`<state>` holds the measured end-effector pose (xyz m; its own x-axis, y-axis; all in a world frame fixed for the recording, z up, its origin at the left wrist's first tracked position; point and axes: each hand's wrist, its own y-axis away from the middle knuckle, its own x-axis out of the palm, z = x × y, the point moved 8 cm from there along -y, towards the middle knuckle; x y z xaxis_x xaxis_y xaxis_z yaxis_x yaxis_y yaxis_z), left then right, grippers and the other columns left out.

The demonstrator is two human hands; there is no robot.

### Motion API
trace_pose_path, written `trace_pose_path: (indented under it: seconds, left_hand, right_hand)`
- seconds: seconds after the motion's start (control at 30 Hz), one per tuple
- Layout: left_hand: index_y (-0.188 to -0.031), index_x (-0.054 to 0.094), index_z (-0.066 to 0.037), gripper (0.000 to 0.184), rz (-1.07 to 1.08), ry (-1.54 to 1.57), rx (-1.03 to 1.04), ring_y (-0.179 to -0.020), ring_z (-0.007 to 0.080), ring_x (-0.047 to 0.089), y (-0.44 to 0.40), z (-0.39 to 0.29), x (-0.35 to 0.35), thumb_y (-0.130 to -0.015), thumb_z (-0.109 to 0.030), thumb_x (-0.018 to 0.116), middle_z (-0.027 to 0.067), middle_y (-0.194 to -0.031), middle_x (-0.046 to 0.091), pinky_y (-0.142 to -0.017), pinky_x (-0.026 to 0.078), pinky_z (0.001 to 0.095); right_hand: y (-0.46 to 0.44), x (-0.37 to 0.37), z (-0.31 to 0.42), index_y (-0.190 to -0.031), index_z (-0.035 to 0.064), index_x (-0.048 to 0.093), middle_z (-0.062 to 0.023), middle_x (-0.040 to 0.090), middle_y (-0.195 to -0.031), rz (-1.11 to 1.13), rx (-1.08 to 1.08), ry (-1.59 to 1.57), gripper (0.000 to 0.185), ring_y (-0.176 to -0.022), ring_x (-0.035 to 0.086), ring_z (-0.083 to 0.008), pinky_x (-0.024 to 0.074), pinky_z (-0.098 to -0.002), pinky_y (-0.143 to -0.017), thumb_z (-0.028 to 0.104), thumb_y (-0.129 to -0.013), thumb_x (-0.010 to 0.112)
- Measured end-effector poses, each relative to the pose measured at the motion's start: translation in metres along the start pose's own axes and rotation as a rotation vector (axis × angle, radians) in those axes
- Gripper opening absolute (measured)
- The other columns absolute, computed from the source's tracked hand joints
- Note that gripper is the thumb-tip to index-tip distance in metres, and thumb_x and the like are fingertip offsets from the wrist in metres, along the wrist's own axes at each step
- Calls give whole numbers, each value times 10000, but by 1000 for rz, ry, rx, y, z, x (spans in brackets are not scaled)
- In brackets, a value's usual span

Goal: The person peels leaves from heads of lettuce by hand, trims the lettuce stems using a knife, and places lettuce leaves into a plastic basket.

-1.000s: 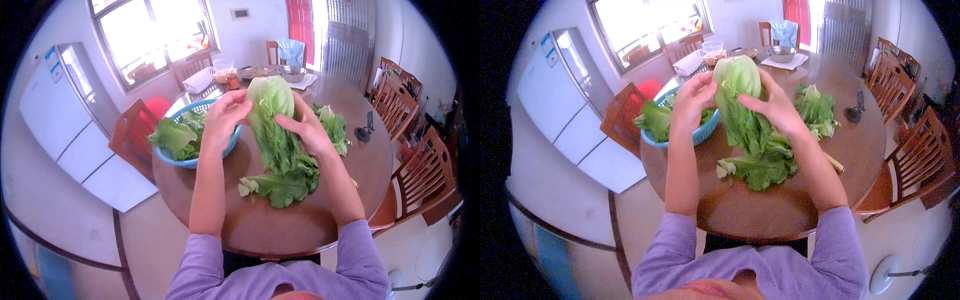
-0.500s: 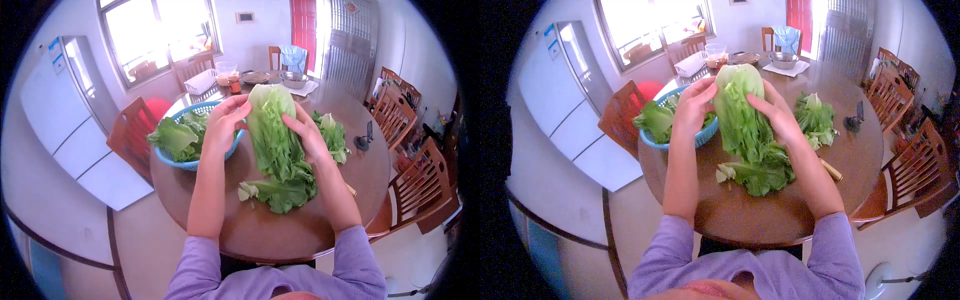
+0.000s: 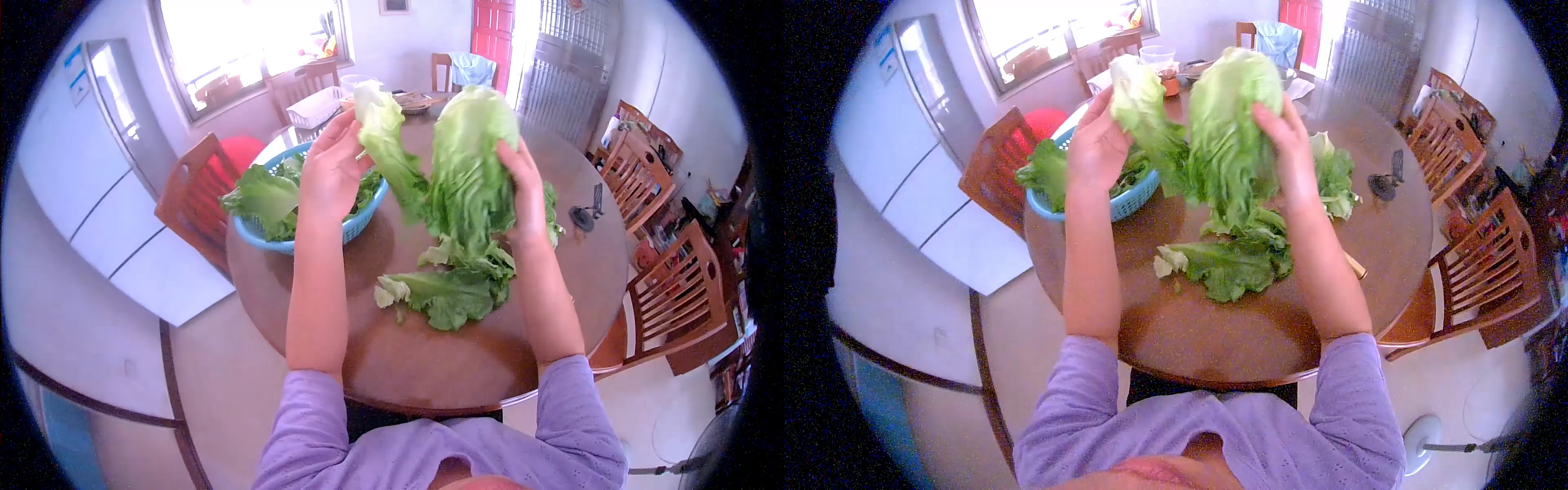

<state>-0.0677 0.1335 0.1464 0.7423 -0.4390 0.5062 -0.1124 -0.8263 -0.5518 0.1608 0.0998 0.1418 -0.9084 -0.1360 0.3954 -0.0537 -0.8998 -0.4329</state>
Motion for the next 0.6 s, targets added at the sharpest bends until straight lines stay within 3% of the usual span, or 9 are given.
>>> trace_pose_path:
  seconds: [0.1,0.17,0.3,0.4,0.47,0.6]
  left_hand:
    - [-1294,499,-20,392,87,263,-46,-1109,253,591,2,-1,-9,-924,-145,534,120,-1224,592,-940,491,412]
    - [-1293,492,-12,394,135,404,-98,-1107,269,590,6,1,-14,-926,-151,528,138,-1230,583,-953,489,434]
    - [-1283,485,10,402,32,496,-122,-1104,300,590,11,4,-21,-913,-146,515,171,-1227,574,-943,497,466]
    - [-1283,480,18,408,139,700,-147,-1100,310,590,14,4,-10,-914,-155,502,175,-1223,574,-945,495,469]
    - [-1282,480,21,409,184,726,-126,-1095,312,592,16,1,-3,-918,-165,495,177,-1220,575,-947,495,463]
    - [-1289,474,21,414,202,753,-108,-1104,314,586,15,2,-7,-930,-185,479,181,-1235,566,-954,490,457]
  right_hand:
    - [2,-4,-2,-1324,-23,431,-190,582,-1180,6,111,-302,561,-1040,607,-289,511,-444,-905,357,-914,476]
    - [1,-5,11,-1250,-4,516,-183,613,-1131,44,67,-412,492,-989,634,-303,529,-464,-878,360,-930,429]
    - [-5,-19,23,-1211,20,565,-157,632,-1126,109,1,-543,422,-983,642,-290,531,-461,-862,316,-945,425]
    - [-5,-23,27,-1205,22,571,-140,637,-1121,124,-13,-555,418,-978,639,-275,525,-434,-859,317,-938,444]
    - [0,-19,31,-1171,18,589,-121,649,-1091,51,-24,-519,394,-951,640,-249,524,-382,-838,305,-926,477]
    - [3,-16,29,-1173,20,588,-116,650,-1091,37,0,-513,392,-951,641,-247,524,-377,-839,303,-925,480]
